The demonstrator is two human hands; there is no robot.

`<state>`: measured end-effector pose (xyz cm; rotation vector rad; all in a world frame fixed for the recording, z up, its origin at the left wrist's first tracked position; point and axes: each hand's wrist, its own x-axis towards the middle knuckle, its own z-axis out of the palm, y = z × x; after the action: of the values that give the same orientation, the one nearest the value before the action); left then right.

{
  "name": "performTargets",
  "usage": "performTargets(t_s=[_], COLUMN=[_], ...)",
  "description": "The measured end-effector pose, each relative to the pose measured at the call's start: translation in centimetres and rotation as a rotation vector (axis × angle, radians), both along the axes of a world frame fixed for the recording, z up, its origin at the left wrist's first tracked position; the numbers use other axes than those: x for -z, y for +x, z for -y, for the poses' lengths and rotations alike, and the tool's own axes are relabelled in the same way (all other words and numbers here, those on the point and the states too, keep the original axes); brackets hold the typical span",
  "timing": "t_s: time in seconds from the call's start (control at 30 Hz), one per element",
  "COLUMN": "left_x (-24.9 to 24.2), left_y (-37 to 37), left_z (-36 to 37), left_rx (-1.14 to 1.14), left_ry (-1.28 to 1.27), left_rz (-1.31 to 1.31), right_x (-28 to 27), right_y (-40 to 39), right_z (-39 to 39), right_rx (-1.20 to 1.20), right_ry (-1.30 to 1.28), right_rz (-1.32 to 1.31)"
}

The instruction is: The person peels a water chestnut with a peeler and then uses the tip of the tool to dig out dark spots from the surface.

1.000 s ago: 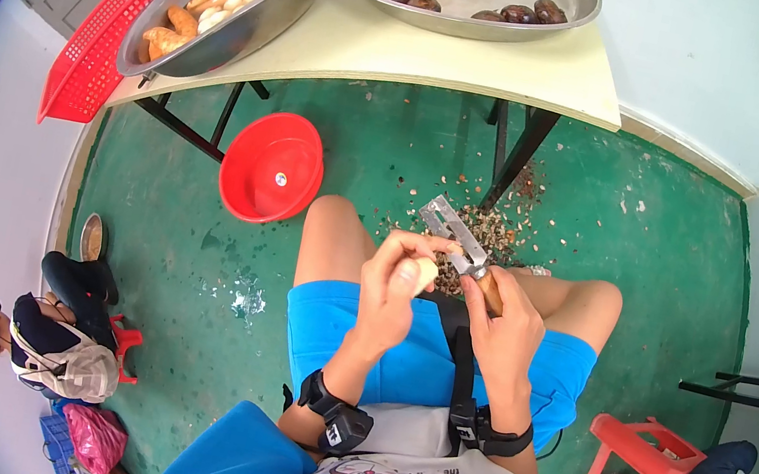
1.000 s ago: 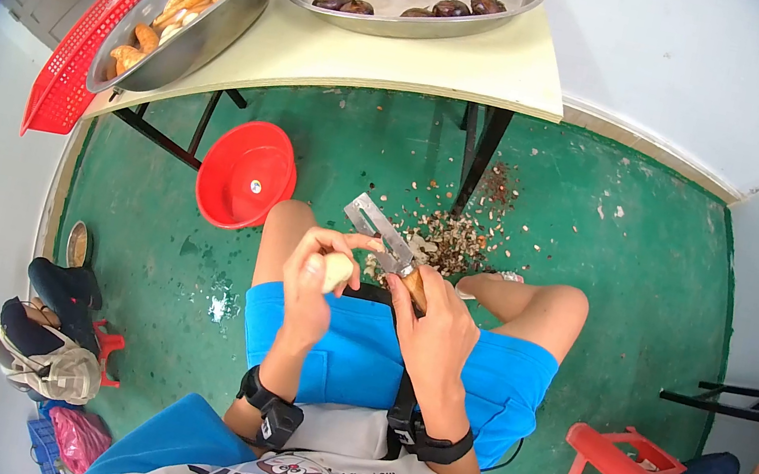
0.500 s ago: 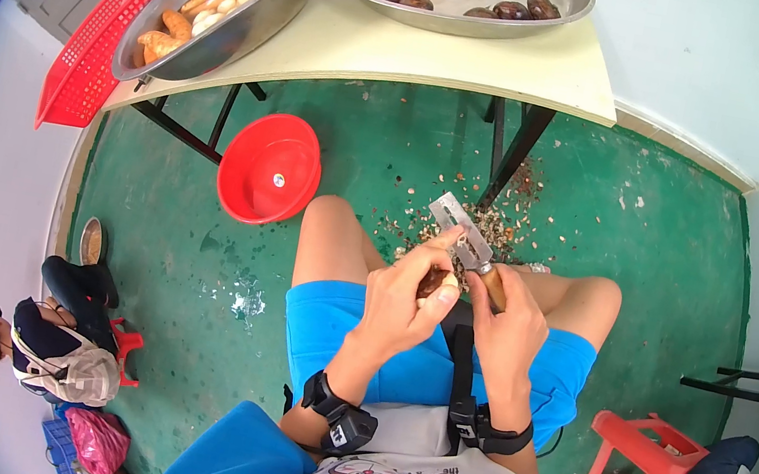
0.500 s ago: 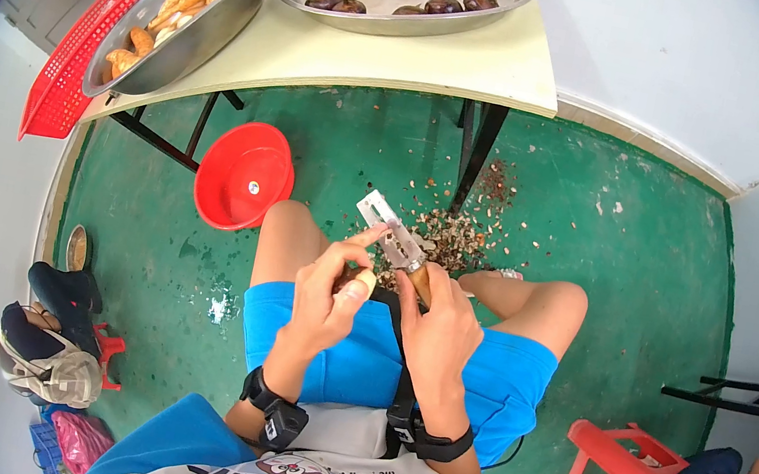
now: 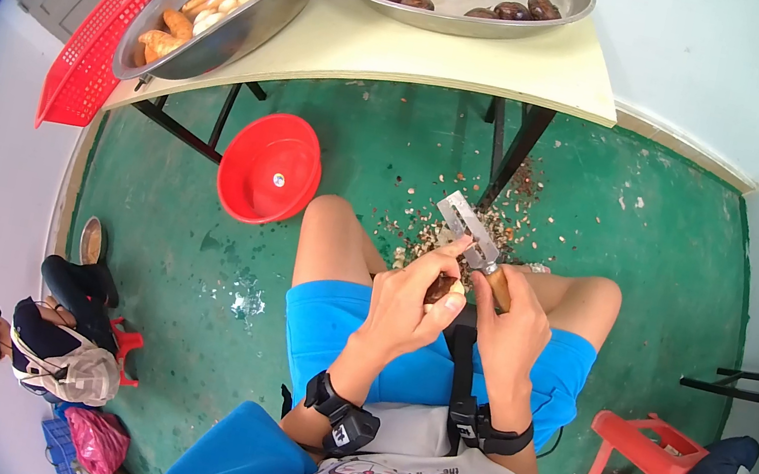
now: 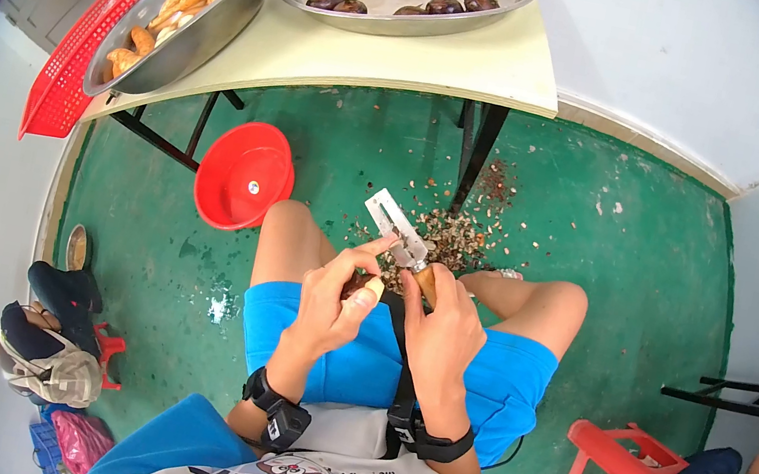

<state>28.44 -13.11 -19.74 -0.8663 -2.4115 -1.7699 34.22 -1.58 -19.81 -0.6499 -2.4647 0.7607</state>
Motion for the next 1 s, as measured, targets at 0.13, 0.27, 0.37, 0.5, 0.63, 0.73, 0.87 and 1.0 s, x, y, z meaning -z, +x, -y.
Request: performTargets(t_s=[0.13,0.27,0.37,0.5,0.63,0.73,0.87,1.0], left_x=[-0.29,-0.40,-0.56,-0.34,-0.30,-0.41,-0.48,-0.29], left_y=[-0.10,-0.05,-0.17,-0.19,-0.09,0.01,-0.09,0.02], left_z=[-0.08,0.08,0.08,-0.10,-0.12,-0.10,0.04,-0.02], left_rx=[0.002,-0.051,-0.015,0.030,0.002,-0.045,-0.119,0.042], left_ry=[-0.122,-0.150,-0.123,-0.157,-0.169,-0.185,-0.139,-0.186], left_rz=[-0.037,-0.081,-0.098,-0.132,-0.132,-0.088,-0.117,-0.092], right_x=[-0.04,0.03,0.16,-0.06,-0.09,-0.01,0.09,-0.15], right_y=[0.08,0.06,0.08,0.13,0.17,0.21,0.20,0.24], right_z=[-0.06,-0.01,-0.10,-0.13,-0.17,-0.18,-0.26,-0.10], right_rx=[-0.004,-0.018,-0.013,-0.026,-0.030,-0.026,-0.011,-0.023], right_ry=[0.024,0.038,0.047,0.066,0.065,0.071,0.071,0.075], right_rz=[-0.005,-0.012,-0.009,-0.020,-0.022,-0.009,-0.014,0.000])
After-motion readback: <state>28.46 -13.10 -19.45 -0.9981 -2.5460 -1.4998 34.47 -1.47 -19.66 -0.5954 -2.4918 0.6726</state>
